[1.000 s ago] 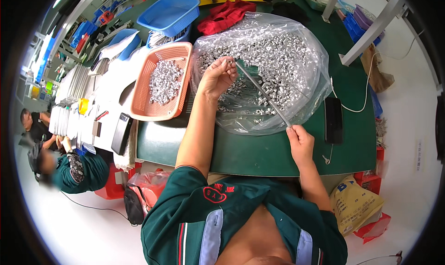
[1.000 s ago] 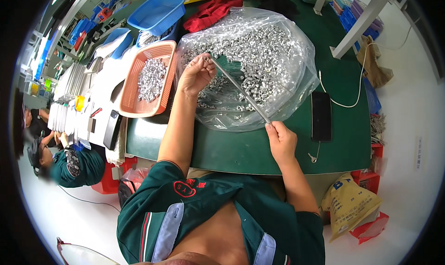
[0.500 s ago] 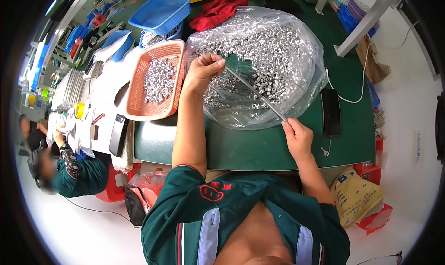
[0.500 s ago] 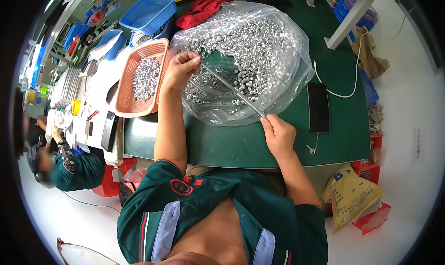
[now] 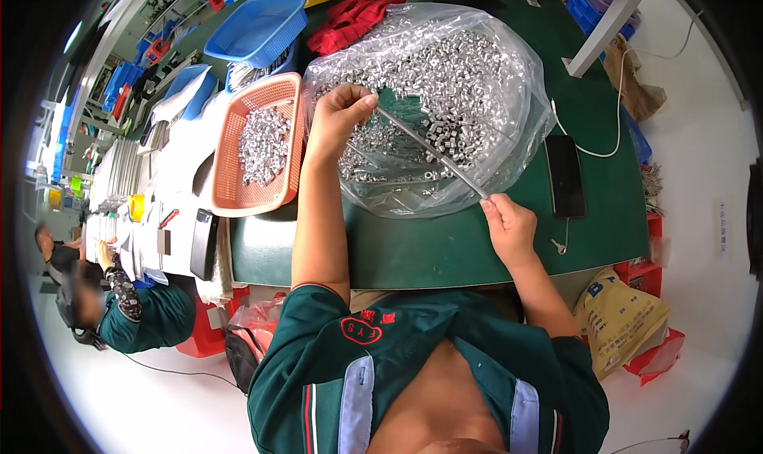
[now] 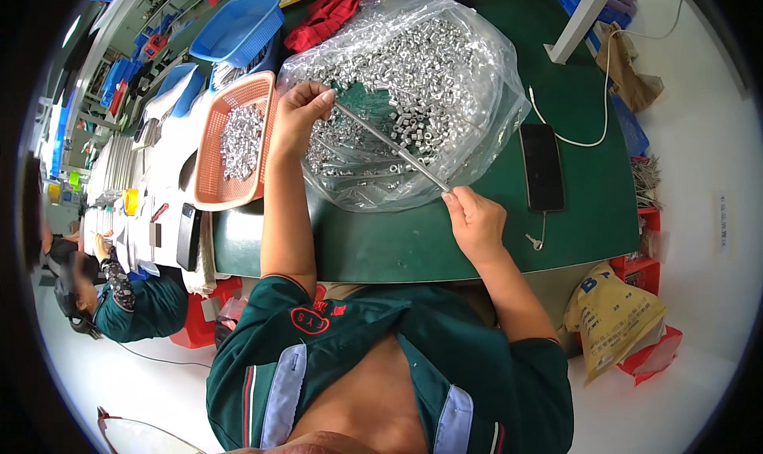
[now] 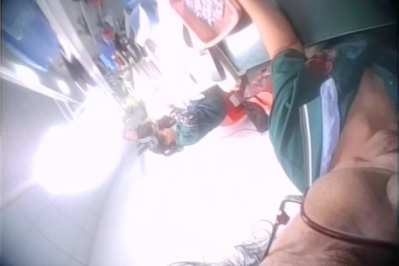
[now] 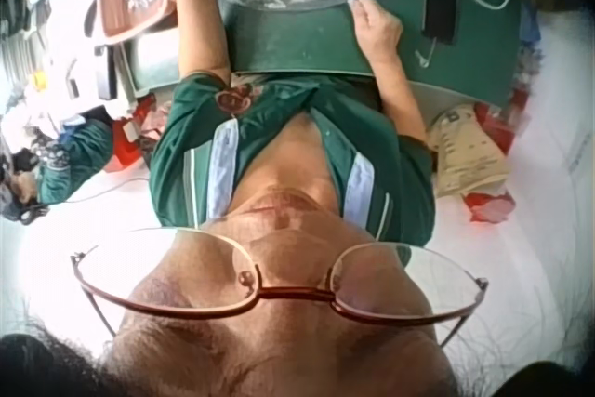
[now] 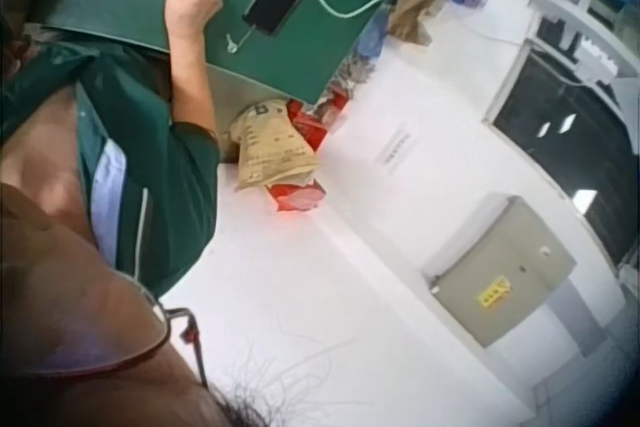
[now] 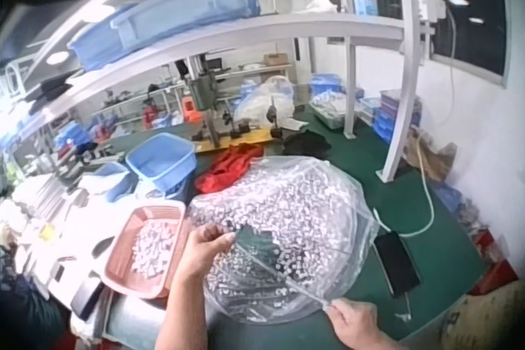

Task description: The person uses a metal rod to pick up small silver metal parts from a large plastic bag and places them into a pink basket. The person repeats this action continuously, transferring the parts one by one from the bag to the basket.

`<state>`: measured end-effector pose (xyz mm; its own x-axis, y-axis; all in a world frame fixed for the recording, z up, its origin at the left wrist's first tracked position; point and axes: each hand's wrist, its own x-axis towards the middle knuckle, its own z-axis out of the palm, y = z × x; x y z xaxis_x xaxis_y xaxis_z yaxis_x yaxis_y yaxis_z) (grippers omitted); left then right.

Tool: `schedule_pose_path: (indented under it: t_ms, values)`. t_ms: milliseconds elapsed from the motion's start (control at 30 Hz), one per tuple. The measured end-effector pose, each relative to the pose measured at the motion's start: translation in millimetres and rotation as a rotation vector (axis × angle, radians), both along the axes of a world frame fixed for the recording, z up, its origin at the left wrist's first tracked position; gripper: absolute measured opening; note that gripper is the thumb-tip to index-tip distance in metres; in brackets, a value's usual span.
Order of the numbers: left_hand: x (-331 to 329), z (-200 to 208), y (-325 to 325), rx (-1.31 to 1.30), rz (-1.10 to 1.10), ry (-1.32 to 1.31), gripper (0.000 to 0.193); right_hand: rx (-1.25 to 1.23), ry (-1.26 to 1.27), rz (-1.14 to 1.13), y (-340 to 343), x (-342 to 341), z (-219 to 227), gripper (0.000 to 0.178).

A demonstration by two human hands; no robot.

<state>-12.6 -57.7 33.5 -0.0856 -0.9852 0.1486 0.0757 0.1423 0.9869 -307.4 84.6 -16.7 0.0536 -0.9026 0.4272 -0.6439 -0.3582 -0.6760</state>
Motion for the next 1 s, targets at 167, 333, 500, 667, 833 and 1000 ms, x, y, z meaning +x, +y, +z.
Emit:
schedule_pose_path:
  t_ms: [167,333,500,667,833,1000]
  values:
    - [3,13,1,0.059,-0.038,-0.052,0.012,0.161,-0.102,0.029,2,-3,-1,0.019]
    - [-3,9,4,-0.08,-0.265,0.044,0.012,0.496,-0.427,0.191,-7,-16,3,0.021]
    - [-44,-9,14,0.093,-0.469,0.071,0.023,0.522,-0.509,0.166,-6,-8,2,0.026]
    - [-55,-28,8,0.061,-0.34,-0.212,0.024,0.522,-0.579,0.093,-7,-9,-2,0.026]
    - [-50,-28,-22,-0.365,-0.029,-0.856,0.023,0.581,-0.705,0.056,-8,-11,-2,0.026]
    - [-59,-46,-35,-0.53,-0.068,-0.91,0.022,0.537,-0.685,0.041,-7,-9,-2,0.024]
